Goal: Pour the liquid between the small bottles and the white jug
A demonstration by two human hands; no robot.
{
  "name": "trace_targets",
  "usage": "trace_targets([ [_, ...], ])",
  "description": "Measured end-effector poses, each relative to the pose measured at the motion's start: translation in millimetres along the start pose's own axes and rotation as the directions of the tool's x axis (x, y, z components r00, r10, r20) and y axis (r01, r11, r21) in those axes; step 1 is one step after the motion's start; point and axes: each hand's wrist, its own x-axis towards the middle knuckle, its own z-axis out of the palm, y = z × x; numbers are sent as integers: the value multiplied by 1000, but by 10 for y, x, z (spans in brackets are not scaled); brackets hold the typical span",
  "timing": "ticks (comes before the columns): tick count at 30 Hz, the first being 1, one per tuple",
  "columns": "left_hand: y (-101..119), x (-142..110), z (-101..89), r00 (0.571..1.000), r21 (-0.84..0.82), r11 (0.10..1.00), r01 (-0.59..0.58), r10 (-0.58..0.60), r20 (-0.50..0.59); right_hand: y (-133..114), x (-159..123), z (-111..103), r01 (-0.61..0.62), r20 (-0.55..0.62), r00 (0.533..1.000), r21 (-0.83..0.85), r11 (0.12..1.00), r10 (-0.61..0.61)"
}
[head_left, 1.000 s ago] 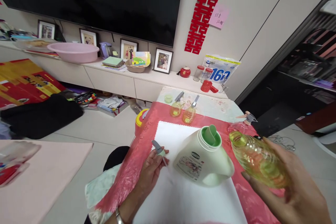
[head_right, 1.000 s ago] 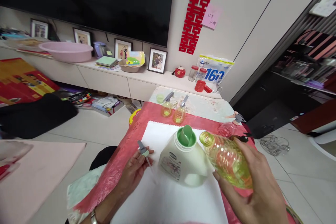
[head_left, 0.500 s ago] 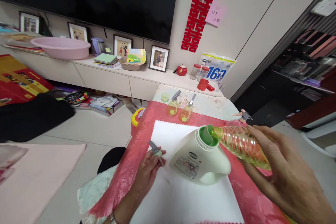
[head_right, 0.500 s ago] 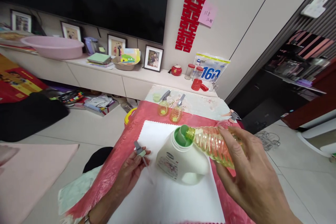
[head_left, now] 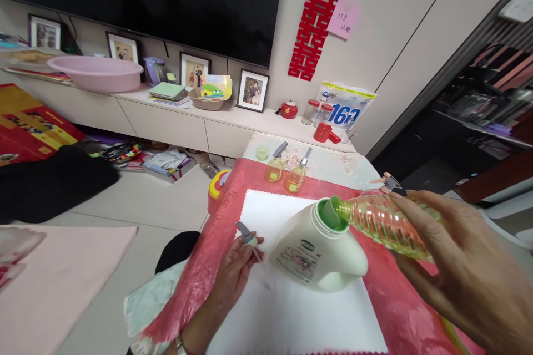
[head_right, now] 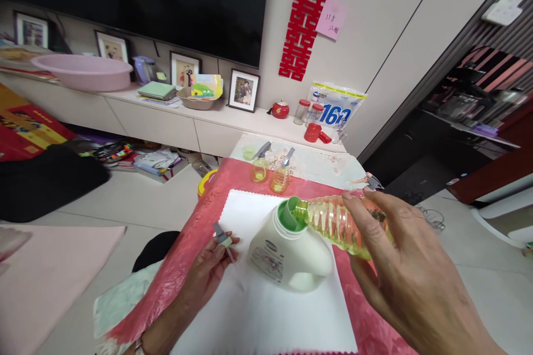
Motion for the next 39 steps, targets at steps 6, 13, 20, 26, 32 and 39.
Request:
trace_targets([
  [6, -11, 5, -23, 1000, -9, 1000, -5, 6, 9, 22, 28, -41, 31, 19, 999, -49, 998, -30],
  [13, -19, 5, -32, 1000, -10, 1000, -8, 8, 27, 36, 48, -68, 25, 35, 999, -59, 998, -23],
  [20, -26, 7, -37, 1000, -11, 1000, -9, 9, 19, 62, 67, -83, 54, 26, 998, -105, 993, -51],
  [26, -18, 7, -30, 1000, -8, 1000, -6, 6, 15, 96, 73, -103, 58, 50, 997, -112, 992, -52],
  [32, -10, 2, -19, 1000, -9, 1000, -5, 6, 27, 146, 90, -126, 81, 52, 996, -131, 988, -75],
  [39, -14, 3, -13, 1000, -5, 1000, -18, 18, 15, 179, 122, -134, 134, 52, 990, -160, 978, -127],
])
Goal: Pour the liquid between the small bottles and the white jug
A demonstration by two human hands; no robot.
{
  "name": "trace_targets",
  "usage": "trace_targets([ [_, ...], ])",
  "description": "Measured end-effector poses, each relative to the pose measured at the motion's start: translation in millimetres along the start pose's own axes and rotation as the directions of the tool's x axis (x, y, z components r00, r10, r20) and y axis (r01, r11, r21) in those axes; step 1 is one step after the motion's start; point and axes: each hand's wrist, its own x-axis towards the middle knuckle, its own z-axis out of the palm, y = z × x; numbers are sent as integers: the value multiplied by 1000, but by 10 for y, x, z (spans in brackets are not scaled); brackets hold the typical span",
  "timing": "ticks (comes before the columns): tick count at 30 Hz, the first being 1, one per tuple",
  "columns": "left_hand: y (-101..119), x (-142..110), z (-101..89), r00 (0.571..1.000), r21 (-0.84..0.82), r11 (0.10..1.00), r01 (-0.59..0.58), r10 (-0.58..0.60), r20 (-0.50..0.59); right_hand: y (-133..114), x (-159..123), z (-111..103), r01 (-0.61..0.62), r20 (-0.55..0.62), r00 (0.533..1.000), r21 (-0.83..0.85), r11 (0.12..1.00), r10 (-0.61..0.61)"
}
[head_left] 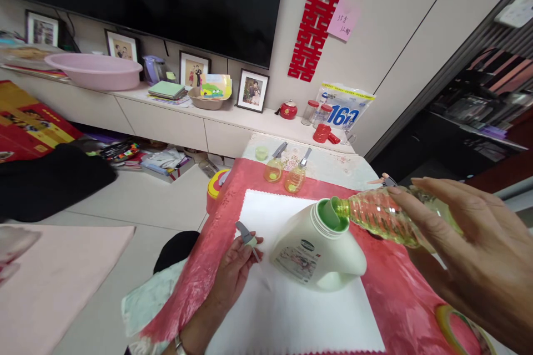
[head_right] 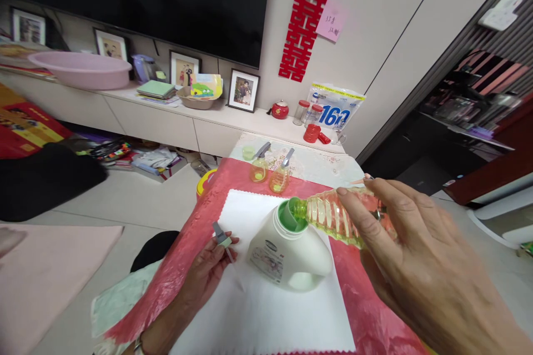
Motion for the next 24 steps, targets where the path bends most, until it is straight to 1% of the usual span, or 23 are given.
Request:
trace_targets([
  [5, 3, -3, 10, 1000, 12, 1000, -1, 1, 4, 34, 24, -19, 21, 4, 1000, -25, 999, -20],
  [12, -13, 4, -23, 1000, 4, 1000, 5, -5, 15, -18, 167, -134, 39, -28, 999, -89, 995, -41],
  [16, -9, 5, -19, 1000, -4, 1000, 4, -4, 11, -25, 191, -160, 51, -31, 998, -82, 995, -54],
  [19, 9, 0, 5, 1000, -3, 1000, 9, -9, 1, -3, 182, -161, 44, -4, 999, -61, 997, -44],
  [21, 18, -5, 19, 1000, -1, 1000, 13, -13, -5, 15, 192, -163, 58, 11, 998, -56, 997, -58],
  [24, 22, -12, 27, 1000, -4, 1000, 12, -12, -7, 33, 237, -178, 69, 11, 998, -55, 996, -68],
])
